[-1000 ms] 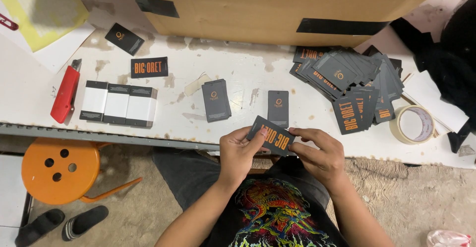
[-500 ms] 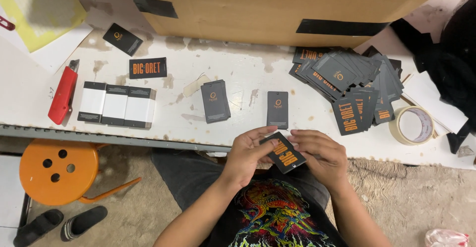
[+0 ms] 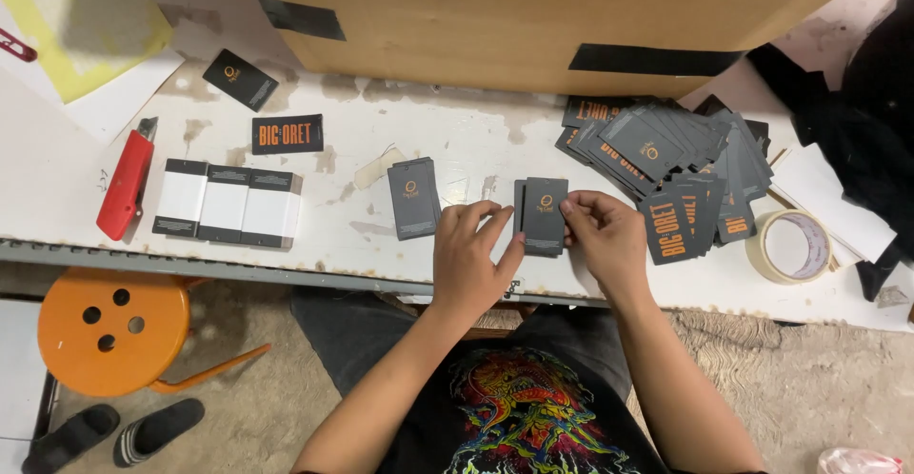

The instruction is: The person takes flat card pieces from a cardboard box, stacks them into small bundles, and uses a red utility knife to trim the edges of the stacks. The person works at a white table with various tools and packaging materials nearby.

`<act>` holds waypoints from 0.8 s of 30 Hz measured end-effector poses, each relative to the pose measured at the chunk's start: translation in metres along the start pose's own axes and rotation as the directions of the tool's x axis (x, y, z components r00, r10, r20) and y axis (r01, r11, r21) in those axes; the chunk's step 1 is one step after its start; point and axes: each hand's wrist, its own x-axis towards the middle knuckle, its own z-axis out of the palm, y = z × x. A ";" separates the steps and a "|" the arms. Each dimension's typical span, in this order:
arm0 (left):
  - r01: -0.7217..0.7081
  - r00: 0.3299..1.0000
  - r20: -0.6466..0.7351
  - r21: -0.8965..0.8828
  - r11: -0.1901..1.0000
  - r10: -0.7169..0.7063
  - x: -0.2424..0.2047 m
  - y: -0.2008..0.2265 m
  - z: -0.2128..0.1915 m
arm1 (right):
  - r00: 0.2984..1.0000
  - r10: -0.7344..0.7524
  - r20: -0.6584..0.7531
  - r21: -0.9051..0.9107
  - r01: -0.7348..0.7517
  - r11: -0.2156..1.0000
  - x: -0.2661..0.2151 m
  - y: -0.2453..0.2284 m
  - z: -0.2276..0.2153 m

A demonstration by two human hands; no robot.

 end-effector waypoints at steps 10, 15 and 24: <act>0.017 1.000 0.023 -0.001 1.000 -0.017 -0.003 -0.007 0.007 | 0.995 -0.087 -0.057 -0.332 0.063 0.941 0.006 0.003 0.007; 0.023 0.999 0.036 -0.008 1.000 -0.022 -0.004 -0.009 0.008 | 0.972 -0.213 -0.103 -0.422 0.151 0.894 0.004 0.003 0.009; 0.021 0.999 0.033 0.012 1.000 -0.022 -0.005 -0.010 0.009 | 0.980 -0.169 -0.108 -0.384 0.116 0.916 0.003 -0.001 0.010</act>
